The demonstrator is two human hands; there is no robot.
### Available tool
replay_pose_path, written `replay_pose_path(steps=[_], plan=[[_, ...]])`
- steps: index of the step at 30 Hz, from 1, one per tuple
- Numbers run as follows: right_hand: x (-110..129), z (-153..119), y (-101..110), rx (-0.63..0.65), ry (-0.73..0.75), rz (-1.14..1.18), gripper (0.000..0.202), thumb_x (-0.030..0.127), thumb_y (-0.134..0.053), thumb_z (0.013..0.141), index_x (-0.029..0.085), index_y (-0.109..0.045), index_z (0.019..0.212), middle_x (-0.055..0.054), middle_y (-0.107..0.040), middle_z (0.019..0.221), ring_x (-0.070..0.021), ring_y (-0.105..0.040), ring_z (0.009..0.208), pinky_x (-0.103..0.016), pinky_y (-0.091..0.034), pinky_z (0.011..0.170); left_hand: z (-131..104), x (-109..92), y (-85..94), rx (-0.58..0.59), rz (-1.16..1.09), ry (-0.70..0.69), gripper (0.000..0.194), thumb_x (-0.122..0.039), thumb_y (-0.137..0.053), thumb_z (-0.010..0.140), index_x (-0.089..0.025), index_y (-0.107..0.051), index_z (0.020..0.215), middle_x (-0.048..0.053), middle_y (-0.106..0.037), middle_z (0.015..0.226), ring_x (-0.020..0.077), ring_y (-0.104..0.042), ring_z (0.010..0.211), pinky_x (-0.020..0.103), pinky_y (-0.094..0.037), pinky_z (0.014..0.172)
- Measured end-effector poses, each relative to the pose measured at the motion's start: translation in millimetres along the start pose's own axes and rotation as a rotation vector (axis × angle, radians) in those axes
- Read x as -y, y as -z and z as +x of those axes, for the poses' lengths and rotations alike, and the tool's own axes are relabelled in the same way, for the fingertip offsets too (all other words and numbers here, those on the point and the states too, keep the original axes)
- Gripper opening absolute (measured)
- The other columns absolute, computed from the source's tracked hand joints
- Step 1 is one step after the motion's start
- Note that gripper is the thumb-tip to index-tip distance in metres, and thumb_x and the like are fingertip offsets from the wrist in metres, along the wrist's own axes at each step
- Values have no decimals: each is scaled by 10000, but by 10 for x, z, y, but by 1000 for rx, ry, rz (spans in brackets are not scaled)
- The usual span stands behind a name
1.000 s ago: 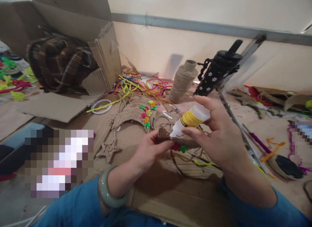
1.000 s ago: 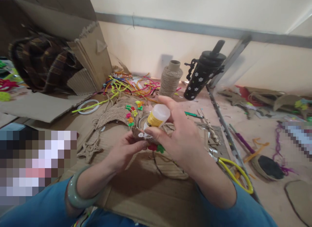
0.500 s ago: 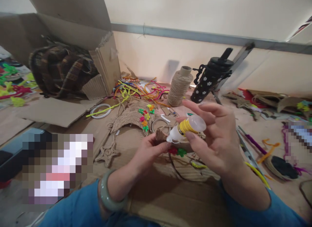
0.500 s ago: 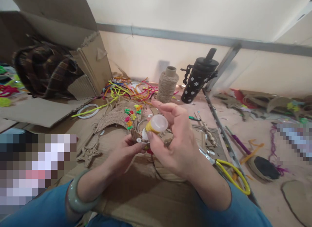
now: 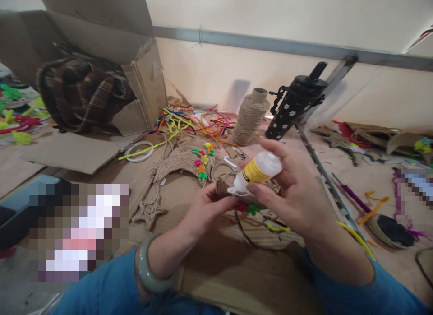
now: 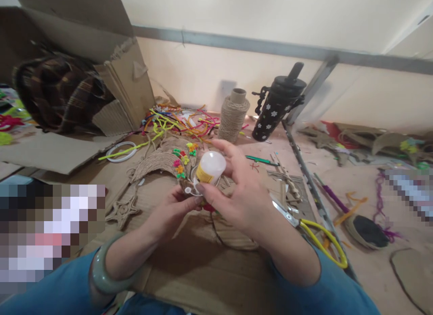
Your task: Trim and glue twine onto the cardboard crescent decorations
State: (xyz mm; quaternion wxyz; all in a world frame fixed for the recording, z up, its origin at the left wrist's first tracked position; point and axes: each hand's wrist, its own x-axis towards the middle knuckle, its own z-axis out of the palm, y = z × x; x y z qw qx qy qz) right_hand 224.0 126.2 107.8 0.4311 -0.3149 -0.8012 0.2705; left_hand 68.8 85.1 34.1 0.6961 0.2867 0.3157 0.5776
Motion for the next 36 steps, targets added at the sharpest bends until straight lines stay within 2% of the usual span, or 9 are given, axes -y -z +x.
replay_pose_path(steps=[3,7,13,17,25,36], plan=[[33,21,47,37,63,-134,394,254,-637,839,241,-503,1209,-89,-654,1154,-262,-655,1030,-421,-560,838,10,-2,13,0,20,-10,223,-266,-872,624,-155,-753,776,5,-729,714,119,-651,652,252,-532,679],[51,32,85,19,90,-161,265,305,-628,860,237,-559,1107,-65,-665,1030,-255,-651,964,-401,-546,787,20,1,5,-20,63,-10,219,-280,-862,633,-145,-757,770,15,-728,702,136,-658,656,272,-538,690],[15,-53,90,-60,-73,-13,345,395,-643,871,287,-517,1173,-42,-673,983,-236,-680,813,-399,-558,695,10,-3,-19,-40,68,-15,213,-284,-866,626,-158,-761,762,11,-740,717,127,-653,644,258,-537,668],[9,-82,105,-53,-86,-40,357,433,-654,856,297,-531,1163,-52,-684,992,-256,-686,822,-421,-569,698,9,5,-2,-34,98,-16,194,-284,-846,658,-156,-753,771,22,-741,719,155,-673,646,292,-544,672],[-5,-59,70,-50,-16,-64,338,409,-658,855,296,-520,1142,-44,-637,1018,-244,-644,882,-415,-543,749,16,1,6,-34,82,-22,186,-260,-843,651,-150,-753,771,22,-736,731,149,-652,659,285,-524,676],[30,-37,43,14,19,-73,289,293,-659,851,281,-507,1096,-56,-629,1017,-250,-644,898,-403,-556,720,25,-25,17,-139,76,-28,236,-287,-855,633,-156,-736,789,3,-721,714,111,-605,616,234,-463,612]])
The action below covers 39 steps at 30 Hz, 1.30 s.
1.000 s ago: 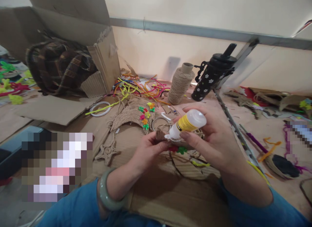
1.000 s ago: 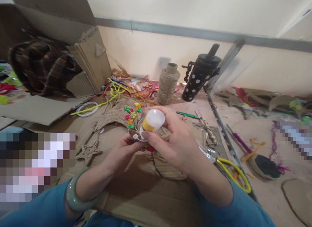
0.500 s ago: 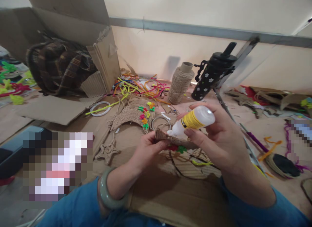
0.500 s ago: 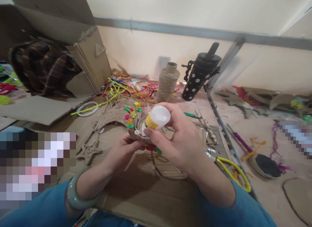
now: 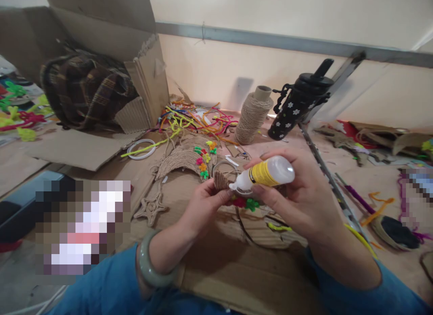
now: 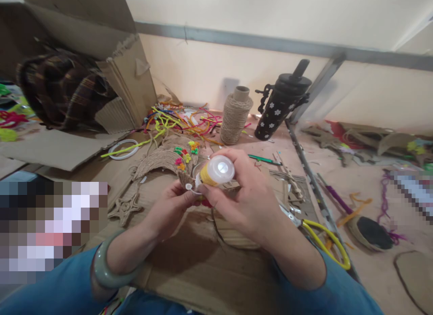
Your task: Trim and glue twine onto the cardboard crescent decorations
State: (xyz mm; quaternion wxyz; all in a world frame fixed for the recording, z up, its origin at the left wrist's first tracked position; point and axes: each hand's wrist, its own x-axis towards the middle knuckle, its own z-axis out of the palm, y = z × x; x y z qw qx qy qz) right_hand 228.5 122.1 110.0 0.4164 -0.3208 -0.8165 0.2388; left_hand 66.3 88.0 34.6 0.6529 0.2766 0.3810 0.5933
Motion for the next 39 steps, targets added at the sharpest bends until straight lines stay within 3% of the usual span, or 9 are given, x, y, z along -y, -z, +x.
replay_pose_path(steps=[12,19,32,36,39], plan=[[-26,-42,-28,-26,-19,-4,317,335,-688,840,271,-529,1107,-64,-652,1045,-265,-655,951,-398,-580,702,-20,-8,-15,16,9,-20,244,-307,-847,644,-157,-732,799,7,-718,727,121,-595,640,256,-463,640],[1,-70,-57,-55,-29,-13,259,341,-677,852,268,-563,1074,-52,-673,982,-239,-667,842,-388,-576,655,-33,-32,-57,28,-22,-14,202,-280,-859,628,-163,-733,735,-11,-707,663,109,-600,589,242,-469,604],[63,-66,-61,-125,83,-123,148,272,-699,826,263,-599,934,0,-706,849,-205,-674,753,-336,-531,623,-35,-55,-80,47,-17,-3,203,-270,-870,603,-154,-731,696,-5,-702,634,115,-611,567,251,-497,604],[39,-12,-53,-52,109,-168,217,264,-665,842,262,-577,1040,-39,-705,978,-244,-682,896,-396,-566,742,-31,-43,-68,42,-14,-20,221,-287,-876,594,-158,-716,674,-16,-681,616,113,-593,557,259,-494,606],[-31,-8,-93,-67,88,-97,472,277,-680,837,290,-472,1261,-82,-636,1219,-285,-631,1100,-470,-559,867,-27,-36,-56,42,-16,-36,232,-315,-872,600,-162,-714,676,-14,-679,610,117,-596,553,261,-494,597]])
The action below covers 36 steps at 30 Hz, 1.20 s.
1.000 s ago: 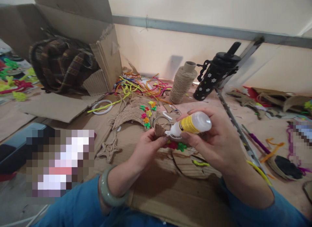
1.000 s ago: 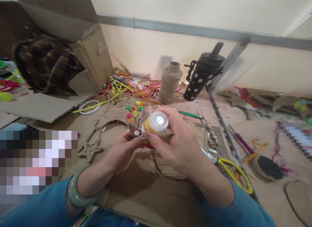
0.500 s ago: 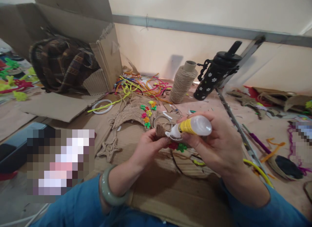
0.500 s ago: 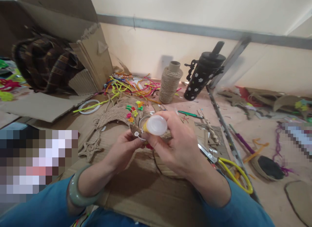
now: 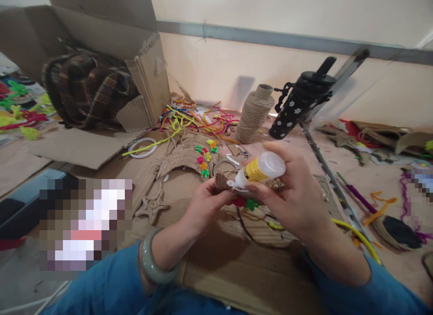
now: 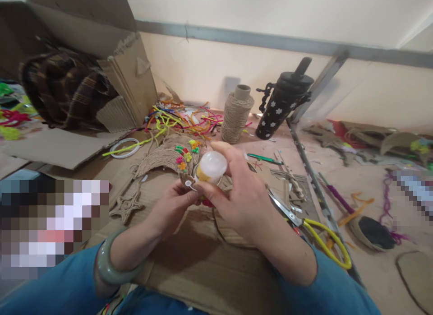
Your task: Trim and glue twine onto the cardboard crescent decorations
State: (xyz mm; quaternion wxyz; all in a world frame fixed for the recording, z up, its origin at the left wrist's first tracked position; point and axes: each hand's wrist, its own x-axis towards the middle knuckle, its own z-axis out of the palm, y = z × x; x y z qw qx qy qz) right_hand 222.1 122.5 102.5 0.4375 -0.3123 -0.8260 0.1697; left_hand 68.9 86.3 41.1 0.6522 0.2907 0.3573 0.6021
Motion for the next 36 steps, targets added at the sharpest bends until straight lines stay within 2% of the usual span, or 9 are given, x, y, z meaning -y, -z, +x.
replay_pose_path(steps=[2,8,14,19,24,30,36], plan=[[-43,-27,-39,-39,-32,73,580,262,-700,828,322,-410,1327,-84,-586,1295,-281,-619,1128,-474,-570,872,2,3,4,7,-7,7,218,-303,-868,606,-163,-719,682,-8,-685,615,125,-607,556,266,-501,593],[-66,-85,-82,-123,90,84,537,176,-701,839,360,-493,1298,-20,-661,1203,-248,-616,1145,-469,-534,964,9,8,2,13,-16,49,197,-248,-866,606,-149,-733,713,6,-707,669,128,-619,590,273,-518,619],[-43,-86,-81,-120,95,121,530,168,-668,866,391,-499,1317,-11,-657,1221,-247,-626,1136,-481,-527,981,-11,25,6,27,10,39,204,-278,-855,630,-146,-726,719,11,-702,648,133,-625,601,260,-507,622],[-23,-78,-58,-91,28,93,650,224,-691,849,375,-399,1409,-36,-562,1371,-261,-595,1192,-442,-550,952,-15,15,-6,17,-37,40,218,-278,-872,602,-152,-723,698,-4,-693,639,112,-602,565,249,-508,596],[7,-68,-26,-73,0,43,508,252,-698,844,324,-514,1312,-27,-673,1230,-253,-632,1131,-448,-508,982,-9,7,-8,25,-19,16,215,-284,-868,615,-147,-726,698,-11,-678,626,103,-587,573,242,-499,614],[6,-105,-24,-80,-62,100,411,318,-680,857,285,-549,1245,-61,-689,1187,-269,-661,1055,-485,-515,943,-12,-1,-15,3,-10,36,200,-272,-873,602,-149,-741,686,-7,-697,636,103,-588,573,242,-495,617],[43,-100,-4,-90,-92,91,282,333,-672,867,282,-601,1135,-26,-717,1033,-209,-690,854,-375,-555,774,-11,15,-9,0,24,25,195,-275,-861,625,-146,-739,705,-3,-701,652,101,-586,591,235,-485,626]])
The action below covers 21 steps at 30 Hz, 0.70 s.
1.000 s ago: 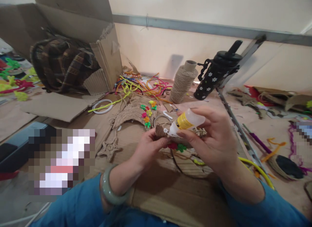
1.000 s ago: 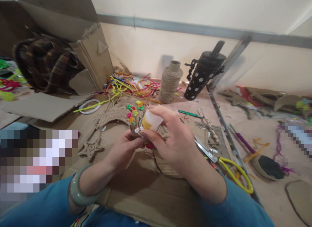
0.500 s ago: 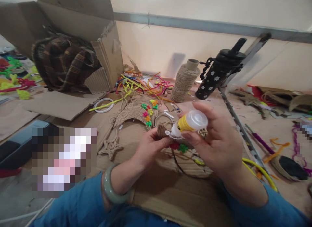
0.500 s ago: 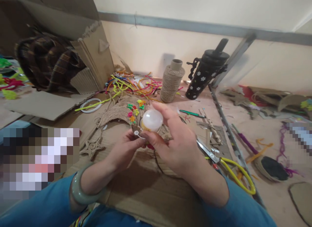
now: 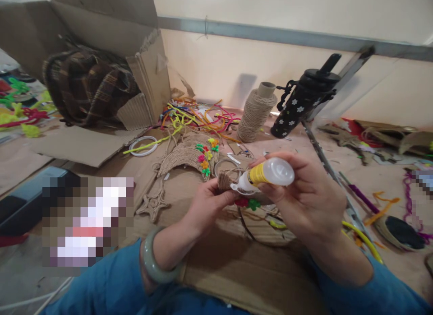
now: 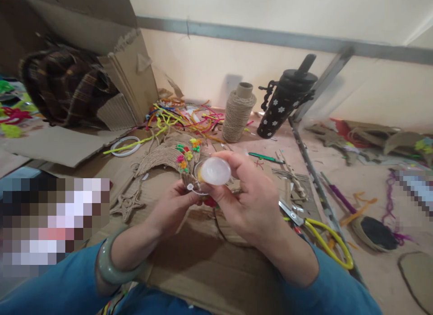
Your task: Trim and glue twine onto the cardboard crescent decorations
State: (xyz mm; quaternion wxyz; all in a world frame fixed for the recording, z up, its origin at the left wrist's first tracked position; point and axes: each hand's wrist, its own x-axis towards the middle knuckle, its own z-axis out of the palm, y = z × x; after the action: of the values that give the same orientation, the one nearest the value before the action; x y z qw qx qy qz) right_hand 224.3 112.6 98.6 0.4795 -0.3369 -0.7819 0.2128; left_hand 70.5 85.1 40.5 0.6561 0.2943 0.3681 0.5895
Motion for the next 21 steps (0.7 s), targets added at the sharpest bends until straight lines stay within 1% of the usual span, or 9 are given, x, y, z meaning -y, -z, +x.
replay_pose_path(steps=[2,5,9,11,14,18,21], plan=[[20,11,7,-9,1,-18,236,324,-683,857,274,-621,1079,-6,-719,964,-189,-682,802,-341,-546,723,3,2,-1,-8,1,1,203,-280,-863,620,-146,-734,701,-5,-695,647,103,-585,587,241,-486,628],[28,18,21,-5,5,-42,185,301,-681,852,270,-631,1027,9,-711,904,-174,-666,751,-322,-527,667,8,1,-6,-3,-1,6,206,-280,-867,613,-147,-727,683,-12,-684,624,102,-583,575,244,-488,626],[6,4,33,-2,55,-61,153,269,-689,838,271,-637,983,16,-712,878,-178,-658,738,-319,-509,637,10,10,-8,13,11,12,207,-277,-869,611,-146,-720,671,-16,-680,615,102,-587,571,250,-493,632],[-1,6,29,-3,50,-50,146,259,-696,831,273,-640,965,16,-712,879,-182,-660,741,-320,-506,636,6,18,-3,24,15,14,207,-274,-868,612,-145,-723,684,-11,-688,627,107,-598,579,252,-495,633],[0,51,20,7,35,-3,164,260,-692,836,266,-636,989,8,-713,903,-188,-668,766,-331,-514,678,2,23,9,17,2,16,222,-295,-868,611,-149,-725,700,-6,-692,639,117,-608,590,263,-499,641],[-2,156,28,99,79,-23,260,276,-687,824,224,-613,1067,-39,-713,1008,-222,-666,911,-365,-513,801,10,16,27,-15,-14,5,263,-318,-870,599,-148,-740,751,1,-701,673,116,-601,608,255,-493,645],[-7,194,48,164,70,-65,326,241,-717,784,200,-603,1086,-58,-706,1037,-228,-657,950,-359,-512,813,16,8,31,-23,-3,-14,242,-311,-866,606,-147,-735,727,-1,-699,659,103,-581,585,239,-477,622]])
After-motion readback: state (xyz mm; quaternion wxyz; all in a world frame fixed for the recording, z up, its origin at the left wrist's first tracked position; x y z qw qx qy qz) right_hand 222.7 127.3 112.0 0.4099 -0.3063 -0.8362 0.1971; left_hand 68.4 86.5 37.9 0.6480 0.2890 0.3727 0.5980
